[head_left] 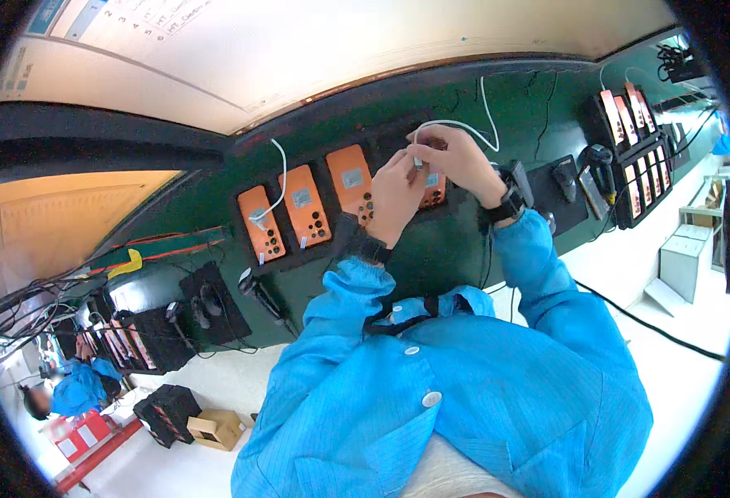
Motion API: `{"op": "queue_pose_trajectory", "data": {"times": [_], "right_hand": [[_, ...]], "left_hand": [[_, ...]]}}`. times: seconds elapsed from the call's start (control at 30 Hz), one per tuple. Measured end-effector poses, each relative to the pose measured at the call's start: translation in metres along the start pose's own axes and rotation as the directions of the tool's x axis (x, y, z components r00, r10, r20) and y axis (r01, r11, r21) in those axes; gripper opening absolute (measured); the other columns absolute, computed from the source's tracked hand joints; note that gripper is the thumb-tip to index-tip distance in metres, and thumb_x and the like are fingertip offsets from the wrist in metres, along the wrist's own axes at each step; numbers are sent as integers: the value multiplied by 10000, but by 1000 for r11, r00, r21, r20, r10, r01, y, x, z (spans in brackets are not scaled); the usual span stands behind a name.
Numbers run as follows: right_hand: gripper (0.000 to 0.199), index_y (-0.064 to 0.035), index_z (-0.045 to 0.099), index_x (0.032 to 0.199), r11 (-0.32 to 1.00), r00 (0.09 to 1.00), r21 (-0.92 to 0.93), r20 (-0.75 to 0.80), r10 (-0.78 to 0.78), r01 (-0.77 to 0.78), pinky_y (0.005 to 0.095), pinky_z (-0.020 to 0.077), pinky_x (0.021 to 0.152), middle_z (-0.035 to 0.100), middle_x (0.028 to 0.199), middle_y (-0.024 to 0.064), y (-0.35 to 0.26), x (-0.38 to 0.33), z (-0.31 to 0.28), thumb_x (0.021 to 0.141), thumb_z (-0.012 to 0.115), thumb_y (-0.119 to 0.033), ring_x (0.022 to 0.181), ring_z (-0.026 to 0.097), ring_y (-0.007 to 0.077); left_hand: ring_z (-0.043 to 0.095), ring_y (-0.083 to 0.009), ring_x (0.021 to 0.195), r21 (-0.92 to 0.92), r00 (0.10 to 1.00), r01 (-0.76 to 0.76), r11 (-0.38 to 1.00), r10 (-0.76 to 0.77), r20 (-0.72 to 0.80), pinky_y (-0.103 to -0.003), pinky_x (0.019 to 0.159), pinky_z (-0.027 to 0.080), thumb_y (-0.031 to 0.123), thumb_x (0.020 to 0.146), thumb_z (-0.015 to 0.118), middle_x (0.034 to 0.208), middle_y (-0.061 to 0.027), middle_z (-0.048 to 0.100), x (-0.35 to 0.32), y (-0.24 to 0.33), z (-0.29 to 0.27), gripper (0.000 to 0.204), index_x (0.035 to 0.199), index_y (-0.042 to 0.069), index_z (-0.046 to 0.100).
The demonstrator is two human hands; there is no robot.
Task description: Scanning barcodes on the back of several orange-cased mobile devices using a handheld scanner and checking computer monitors.
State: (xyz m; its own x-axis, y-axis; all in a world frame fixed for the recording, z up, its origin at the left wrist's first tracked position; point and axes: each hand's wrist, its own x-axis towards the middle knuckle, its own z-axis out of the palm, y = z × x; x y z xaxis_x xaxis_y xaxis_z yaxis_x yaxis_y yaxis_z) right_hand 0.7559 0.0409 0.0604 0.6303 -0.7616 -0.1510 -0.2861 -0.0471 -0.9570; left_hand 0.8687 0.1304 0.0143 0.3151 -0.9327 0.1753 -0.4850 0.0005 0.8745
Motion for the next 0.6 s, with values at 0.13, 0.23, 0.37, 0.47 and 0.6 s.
{"op": "queue_pose_trajectory", "data": {"times": [0.13, 0.23, 0.37, 0.47, 0.6], "right_hand": [[193, 11, 663, 921, 996, 994, -20, 77, -80, 81, 259, 505, 625, 663, 791, 77, -2, 2, -13, 869, 632, -172, 725, 626, 114], [169, 43, 665, 934, 984, 986, -72, -1, -166, 166, 251, 500, 711, 683, 901, 83, -2, 5, -22, 874, 617, -107, 779, 621, 127], [155, 20, 677, 954, 992, 994, -60, 13, -108, 109, 243, 498, 699, 686, 838, 82, -1, -4, -14, 860, 629, -93, 772, 621, 116], [180, -1, 685, 958, 984, 993, -136, 25, -112, 114, 275, 514, 702, 694, 883, 113, 4, -8, -16, 845, 645, -135, 790, 654, 151], [179, -5, 685, 963, 993, 990, -36, -81, -118, 115, 272, 513, 692, 696, 873, 112, 6, -11, -15, 846, 645, -134, 785, 658, 148]], "left_hand": [[650, -184, 783, -171, 999, 25, 985, -31, -28, -296, 672, 496, 97, 841, 656, 914, -135, 659, -6, 2, -1, 222, 1029, -8, 603], [665, -256, 863, -260, 999, 27, 965, -37, -33, -323, 728, 511, 114, 856, 646, 966, -168, 664, -6, 0, -1, 236, 1054, 5, 577], [669, -291, 906, -285, 997, 35, 958, -52, -52, -337, 748, 514, 114, 861, 641, 967, -184, 667, -9, -2, 0, 276, 1091, 4, 537], [668, -290, 919, -297, 998, 35, 954, -48, -38, -337, 752, 513, 116, 860, 643, 956, -186, 672, -10, 6, -4, 319, 1121, -3, 502], [672, -281, 903, -290, 998, 38, 956, -51, -37, -327, 743, 512, 110, 857, 643, 955, -185, 675, -13, 1, -2, 335, 1127, -7, 483]]}}
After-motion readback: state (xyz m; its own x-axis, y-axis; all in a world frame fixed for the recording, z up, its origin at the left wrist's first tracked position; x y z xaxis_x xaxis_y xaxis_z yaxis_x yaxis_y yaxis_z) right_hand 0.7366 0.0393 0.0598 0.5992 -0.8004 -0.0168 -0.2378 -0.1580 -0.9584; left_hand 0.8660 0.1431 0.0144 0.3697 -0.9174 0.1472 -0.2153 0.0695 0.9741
